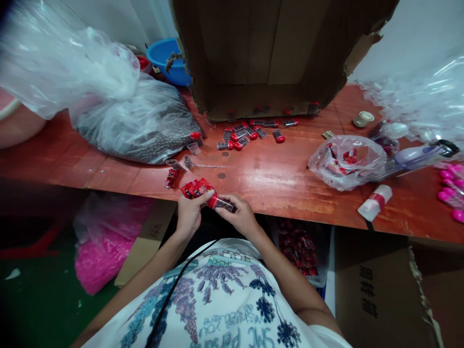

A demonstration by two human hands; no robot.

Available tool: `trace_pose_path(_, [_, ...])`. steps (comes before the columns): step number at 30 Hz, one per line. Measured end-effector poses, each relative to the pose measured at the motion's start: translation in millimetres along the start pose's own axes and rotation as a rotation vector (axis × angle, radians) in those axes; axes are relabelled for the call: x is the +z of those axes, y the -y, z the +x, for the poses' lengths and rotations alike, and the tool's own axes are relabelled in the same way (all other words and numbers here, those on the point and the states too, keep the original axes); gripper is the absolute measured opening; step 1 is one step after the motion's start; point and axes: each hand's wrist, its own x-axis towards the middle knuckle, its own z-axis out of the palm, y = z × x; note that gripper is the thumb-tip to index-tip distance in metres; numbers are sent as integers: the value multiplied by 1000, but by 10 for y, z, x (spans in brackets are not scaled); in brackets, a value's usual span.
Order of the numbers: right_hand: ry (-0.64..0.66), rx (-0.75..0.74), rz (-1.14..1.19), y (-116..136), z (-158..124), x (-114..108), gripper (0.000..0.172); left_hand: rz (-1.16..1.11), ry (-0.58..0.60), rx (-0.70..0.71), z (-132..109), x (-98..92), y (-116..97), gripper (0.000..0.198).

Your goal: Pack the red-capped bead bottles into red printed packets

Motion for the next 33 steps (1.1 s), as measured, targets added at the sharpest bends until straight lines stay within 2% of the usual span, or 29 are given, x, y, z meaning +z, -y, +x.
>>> trace_pose_path(3, [12, 3, -5, 7, 1, -7, 30, -1, 3, -7, -12, -2, 10, 23])
trace_pose_path(7, [-67, 57, 97, 1, 2, 25, 31, 5, 5, -14, -18, -22, 17, 25])
trace_pose_path(11, [-157, 146, 210, -31, 2, 81, 35, 25, 76, -61, -8, -78, 17, 27])
trace_pose_path(15, [-179, 219, 329, -52, 1, 139, 38, 48, 145, -95, -11, -117, 7, 30])
trace_pose_path(21, [-256, 129, 293, -41, -9, 200, 33, 71, 138, -83, -9, -119, 11, 31])
trace_pose_path(27, [-216, 253, 396, -40, 17, 147, 35, -62, 183, -186, 4, -100, -25, 27])
trace_pose_path(29, [-216, 220, 369, -39, 19, 142, 34, -50, 154, -140, -7, -87, -33, 26])
trace_pose_path(33, [-263, 57, 245, -20, 2, 176, 25, 1, 71, -20, -12, -73, -20, 25])
